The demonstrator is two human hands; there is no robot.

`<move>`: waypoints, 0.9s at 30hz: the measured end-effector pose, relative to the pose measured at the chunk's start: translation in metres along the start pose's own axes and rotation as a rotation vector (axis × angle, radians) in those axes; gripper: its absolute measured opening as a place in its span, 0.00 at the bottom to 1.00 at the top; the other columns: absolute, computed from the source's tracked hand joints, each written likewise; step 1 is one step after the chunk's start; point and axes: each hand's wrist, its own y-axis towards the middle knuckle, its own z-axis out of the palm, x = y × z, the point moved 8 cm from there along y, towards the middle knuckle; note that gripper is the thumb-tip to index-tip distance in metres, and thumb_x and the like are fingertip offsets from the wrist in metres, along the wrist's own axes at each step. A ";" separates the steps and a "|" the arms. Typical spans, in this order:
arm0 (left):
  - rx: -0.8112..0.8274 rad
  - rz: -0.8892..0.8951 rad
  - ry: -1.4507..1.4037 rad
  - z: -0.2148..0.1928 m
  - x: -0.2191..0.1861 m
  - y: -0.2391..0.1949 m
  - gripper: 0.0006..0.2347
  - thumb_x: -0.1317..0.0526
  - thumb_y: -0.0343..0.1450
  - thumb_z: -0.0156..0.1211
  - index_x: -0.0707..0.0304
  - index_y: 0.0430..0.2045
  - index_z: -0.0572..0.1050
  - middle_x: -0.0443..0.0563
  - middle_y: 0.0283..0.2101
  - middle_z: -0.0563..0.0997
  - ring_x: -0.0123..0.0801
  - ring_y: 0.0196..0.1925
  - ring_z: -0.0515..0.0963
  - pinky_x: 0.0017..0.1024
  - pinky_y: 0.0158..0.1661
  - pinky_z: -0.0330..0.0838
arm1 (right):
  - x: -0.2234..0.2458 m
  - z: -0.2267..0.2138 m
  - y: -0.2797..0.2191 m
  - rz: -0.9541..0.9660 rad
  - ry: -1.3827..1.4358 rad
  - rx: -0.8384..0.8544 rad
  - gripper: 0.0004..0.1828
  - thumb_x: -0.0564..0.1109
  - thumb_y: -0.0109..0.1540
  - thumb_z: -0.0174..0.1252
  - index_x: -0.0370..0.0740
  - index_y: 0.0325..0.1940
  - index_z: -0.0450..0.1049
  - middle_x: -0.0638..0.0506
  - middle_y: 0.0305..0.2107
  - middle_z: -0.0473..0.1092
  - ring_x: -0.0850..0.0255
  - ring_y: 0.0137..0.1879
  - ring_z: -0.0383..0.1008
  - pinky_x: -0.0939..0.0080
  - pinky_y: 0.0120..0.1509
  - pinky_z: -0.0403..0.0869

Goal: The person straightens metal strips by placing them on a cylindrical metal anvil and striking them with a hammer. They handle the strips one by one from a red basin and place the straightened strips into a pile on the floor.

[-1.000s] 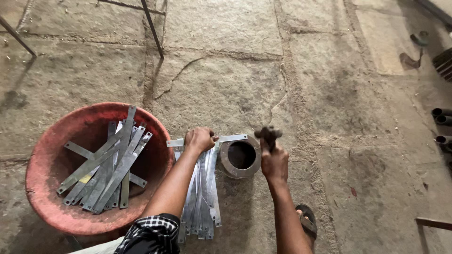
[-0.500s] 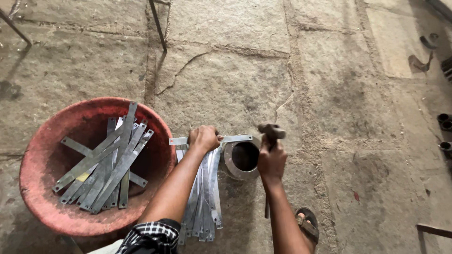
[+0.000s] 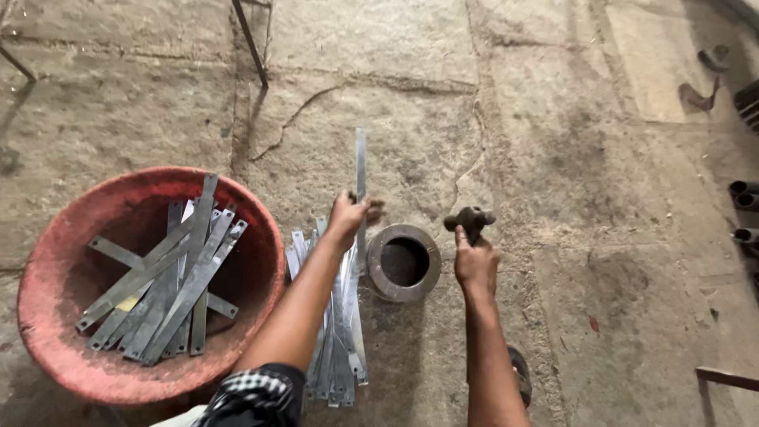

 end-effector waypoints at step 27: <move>-0.591 0.303 -0.604 -0.022 0.075 0.070 0.05 0.71 0.77 0.45 0.62 0.43 0.61 0.61 0.42 0.81 0.46 0.37 0.87 0.41 0.35 0.86 | 0.061 0.048 -0.052 -0.052 -0.133 0.138 0.22 0.57 0.70 0.55 0.33 0.43 0.80 0.36 0.28 0.77 0.44 0.34 0.80 0.44 0.39 0.75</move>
